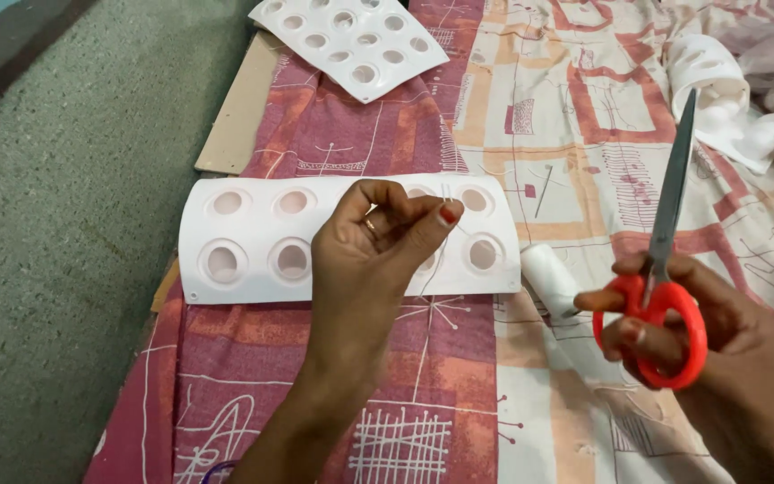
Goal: The recorder is threading and securing wicks into a white silicone mold for candle making.
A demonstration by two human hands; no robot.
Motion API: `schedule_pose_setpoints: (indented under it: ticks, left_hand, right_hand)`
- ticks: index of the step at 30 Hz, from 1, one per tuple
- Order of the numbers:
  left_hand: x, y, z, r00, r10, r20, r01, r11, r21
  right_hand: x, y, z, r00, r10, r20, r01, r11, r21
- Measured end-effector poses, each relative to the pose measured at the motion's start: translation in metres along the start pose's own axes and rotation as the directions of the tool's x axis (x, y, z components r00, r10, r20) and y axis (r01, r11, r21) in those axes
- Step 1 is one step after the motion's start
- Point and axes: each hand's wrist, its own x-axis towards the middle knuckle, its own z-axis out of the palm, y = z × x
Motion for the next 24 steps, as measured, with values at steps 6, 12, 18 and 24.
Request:
schedule_pose_setpoints:
  ticks: [6,12,18,24]
  left_hand:
    - [0.003,0.005,0.007,0.996,0.090,-0.003,-0.090,0.994,-0.061]
    - [-0.001,0.002,0.006,0.991,0.021,0.130,-0.055,0.963,0.265]
    - [0.001,-0.009,-0.003,0.958,-0.143,0.250,0.054,0.941,0.333]
    - [0.003,-0.011,-0.004,0.936,-0.194,0.293,0.095,0.943,0.320]
  right_hand:
    - [0.038,-0.044,0.044,0.996,-0.077,-0.047,0.064,0.971,-0.230]
    - [0.050,-0.066,0.065,0.986,-0.164,0.023,0.165,0.953,-0.253]
    - [0.055,-0.067,0.072,0.988,-0.103,0.114,0.130,0.953,-0.274]
    - [0.059,-0.059,0.068,0.977,-0.117,0.176,0.160,0.953,-0.257]
